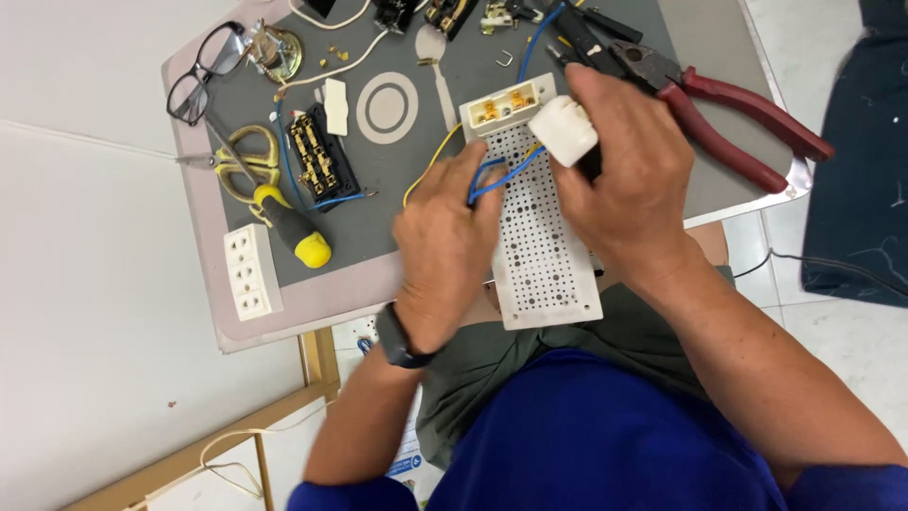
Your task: The person assembles an electrical outlet by connecting wires to a white plastic housing. They use a screwdriver to tighten the terminal screws and secure the internal components, then insert a socket module into the housing and fasten it.
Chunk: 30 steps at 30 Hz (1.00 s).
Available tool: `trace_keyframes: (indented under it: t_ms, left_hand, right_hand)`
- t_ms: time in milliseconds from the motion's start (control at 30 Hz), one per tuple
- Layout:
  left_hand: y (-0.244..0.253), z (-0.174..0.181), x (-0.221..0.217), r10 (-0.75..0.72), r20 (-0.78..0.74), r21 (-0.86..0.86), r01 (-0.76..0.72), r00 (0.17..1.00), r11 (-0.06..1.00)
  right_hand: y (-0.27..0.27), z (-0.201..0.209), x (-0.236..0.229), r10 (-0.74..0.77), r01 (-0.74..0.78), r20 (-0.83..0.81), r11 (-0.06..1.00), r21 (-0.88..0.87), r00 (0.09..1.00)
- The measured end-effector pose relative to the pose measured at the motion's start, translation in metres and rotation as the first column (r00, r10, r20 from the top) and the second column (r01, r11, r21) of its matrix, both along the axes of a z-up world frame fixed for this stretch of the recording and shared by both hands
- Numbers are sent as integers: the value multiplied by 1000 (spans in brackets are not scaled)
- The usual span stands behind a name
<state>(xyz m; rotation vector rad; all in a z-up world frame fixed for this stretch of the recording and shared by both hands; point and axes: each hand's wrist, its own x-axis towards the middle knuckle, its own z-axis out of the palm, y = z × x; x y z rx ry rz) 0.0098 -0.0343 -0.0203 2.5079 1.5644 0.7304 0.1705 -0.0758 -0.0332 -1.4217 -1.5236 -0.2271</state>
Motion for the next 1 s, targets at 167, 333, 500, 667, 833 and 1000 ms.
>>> trace_keyframes:
  t_ms: [167,333,500,667,833,1000]
  left_hand:
    - [-9,21,11,74,334,-311,35,940,950]
    - [-9,26,11,355,777,-580,372,521,725]
    - [4,10,7,275,819,-510,421,503,750]
    - [13,15,3,484,851,-509,543,202,668]
    - [13,33,10,304,946,-117,752,-115,648]
    - [12,33,12,578,816,-509,516,34,688]
  right_hand:
    - [3,1,-6,-60,65,120,997,-36,991]
    - [2,-3,-5,-51,51,7,998,-39,999]
    - [2,-2,-7,-53,53,-67,999,1,996]
    - [5,32,-16,-12,17,-137,999,37,991]
    - [12,59,-27,86,-80,-343,996,29,935]
    - [23,58,-35,112,-234,-739,970,-63,664]
